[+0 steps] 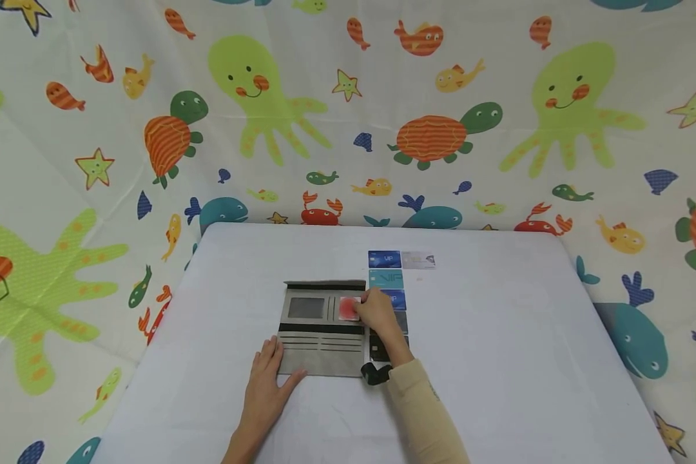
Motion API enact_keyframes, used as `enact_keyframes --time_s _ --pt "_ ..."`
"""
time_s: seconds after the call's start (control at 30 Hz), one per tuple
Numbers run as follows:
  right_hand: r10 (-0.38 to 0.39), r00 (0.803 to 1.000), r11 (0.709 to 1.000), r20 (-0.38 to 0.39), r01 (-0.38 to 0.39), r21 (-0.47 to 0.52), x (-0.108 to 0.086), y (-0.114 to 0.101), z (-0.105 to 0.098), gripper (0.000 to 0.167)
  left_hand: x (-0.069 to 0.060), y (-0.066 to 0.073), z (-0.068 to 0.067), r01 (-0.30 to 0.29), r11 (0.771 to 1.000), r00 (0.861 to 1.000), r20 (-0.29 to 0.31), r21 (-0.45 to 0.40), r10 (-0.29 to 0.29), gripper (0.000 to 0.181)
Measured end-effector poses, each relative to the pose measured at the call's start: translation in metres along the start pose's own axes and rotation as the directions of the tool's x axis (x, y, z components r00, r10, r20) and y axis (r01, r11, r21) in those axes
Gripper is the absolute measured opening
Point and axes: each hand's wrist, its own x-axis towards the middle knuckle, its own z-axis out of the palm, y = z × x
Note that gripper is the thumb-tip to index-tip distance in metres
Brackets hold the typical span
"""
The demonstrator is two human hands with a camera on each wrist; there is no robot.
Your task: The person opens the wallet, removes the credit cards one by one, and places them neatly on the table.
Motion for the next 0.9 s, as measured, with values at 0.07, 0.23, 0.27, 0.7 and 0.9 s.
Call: enact_keyframes --time_s 0.07,0.23,0.27,0.7,0.9 --pt "-0.018 1.000 1.000 -0.007 0.018 -0.021 -0.003 -0.001 0.003 0.024 0.000 -0.001 0.000 0.007 1.000 1.000 0.012 -0.001 -0.007 0.084" --pt "-0.029 0.999 0.999 -0.016 0.028 -0.034 -0.008 -0.001 0.011 0.032 0.000 -0.002 -0.001 0.024 1.000 0.999 0.030 -0.005 -0.024 0.084" --pt "-0.025 0.999 0.999 -0.021 0.024 -0.031 -0.009 -0.001 0.012 0.033 0.000 -0.001 0.000 0.026 1.000 0.999 0.032 -0.004 -0.026 0.084" --pt "-0.027 0.997 1.000 -0.078 0.028 0.001 -0.014 0.006 0.010 0.037 -0.001 -0.001 0.000 0.011 1.000 1.000 0.017 -0.008 -0.011 0.085" --pt "-0.016 0.995 1.000 -0.096 0.017 0.014 -0.014 0.010 0.005 0.040 0.000 -0.001 0.000 -0.006 1.000 1.000 -0.005 -0.006 0.005 0.084"
